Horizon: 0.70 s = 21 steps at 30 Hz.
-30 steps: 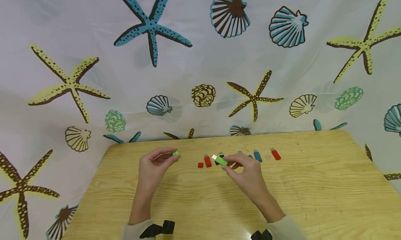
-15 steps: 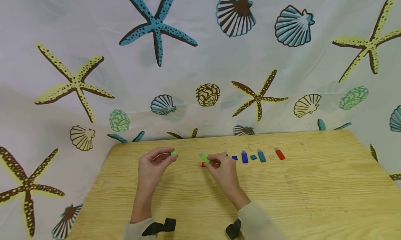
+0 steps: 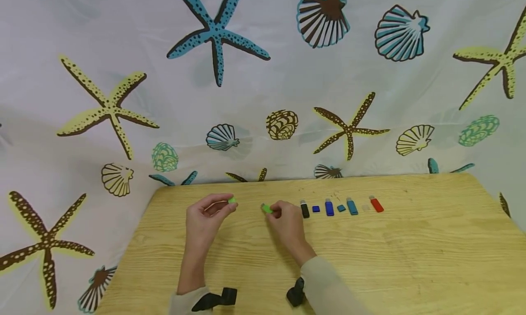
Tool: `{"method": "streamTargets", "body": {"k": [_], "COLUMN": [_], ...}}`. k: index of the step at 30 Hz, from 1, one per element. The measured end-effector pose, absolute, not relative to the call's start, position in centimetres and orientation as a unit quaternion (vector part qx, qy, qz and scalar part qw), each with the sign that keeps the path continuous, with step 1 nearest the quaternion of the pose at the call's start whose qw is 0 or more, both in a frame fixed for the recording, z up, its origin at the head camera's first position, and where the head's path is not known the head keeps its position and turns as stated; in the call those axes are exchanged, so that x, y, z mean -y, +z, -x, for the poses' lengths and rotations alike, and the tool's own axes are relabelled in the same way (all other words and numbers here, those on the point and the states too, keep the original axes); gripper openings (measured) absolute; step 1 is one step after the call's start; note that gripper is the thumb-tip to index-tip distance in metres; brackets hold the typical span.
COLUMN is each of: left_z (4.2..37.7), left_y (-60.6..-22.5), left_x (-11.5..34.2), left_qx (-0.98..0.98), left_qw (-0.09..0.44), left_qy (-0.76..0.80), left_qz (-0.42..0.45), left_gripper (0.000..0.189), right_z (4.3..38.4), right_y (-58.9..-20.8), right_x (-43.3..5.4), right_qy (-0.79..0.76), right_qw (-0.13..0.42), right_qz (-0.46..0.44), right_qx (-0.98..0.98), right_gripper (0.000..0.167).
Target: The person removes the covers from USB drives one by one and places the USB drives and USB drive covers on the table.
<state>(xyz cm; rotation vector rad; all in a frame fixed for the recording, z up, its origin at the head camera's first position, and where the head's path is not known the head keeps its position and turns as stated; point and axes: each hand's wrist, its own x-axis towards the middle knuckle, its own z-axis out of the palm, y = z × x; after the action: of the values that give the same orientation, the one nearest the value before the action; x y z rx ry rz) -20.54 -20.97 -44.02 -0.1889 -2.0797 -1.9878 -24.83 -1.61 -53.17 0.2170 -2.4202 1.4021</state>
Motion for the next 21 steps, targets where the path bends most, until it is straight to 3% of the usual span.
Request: {"method": "streamTargets", "body": {"k": [11,21], "left_z": [20.5,20.6], "left_y": [-43.9,-44.1], "left_x": [21.1,21.3], "left_qx": [0.712,0.708], "left_qw": [0.136,0.135], "left_qy": [-0.684,-0.69], "left_qz": [0.075,0.071], "left_gripper": [0.023,0.022], "right_z": [25.1,24.7], "right_y": [-53.1,-52.8], "right_x": [2.6,2.9], "right_qy": [0.418,0.402], "right_qw": [0.148,0.141], "right_qz": [-0.071,-0.079], "right_qx": [0.894,0.901], "right_gripper": [0.011,0.022]}}
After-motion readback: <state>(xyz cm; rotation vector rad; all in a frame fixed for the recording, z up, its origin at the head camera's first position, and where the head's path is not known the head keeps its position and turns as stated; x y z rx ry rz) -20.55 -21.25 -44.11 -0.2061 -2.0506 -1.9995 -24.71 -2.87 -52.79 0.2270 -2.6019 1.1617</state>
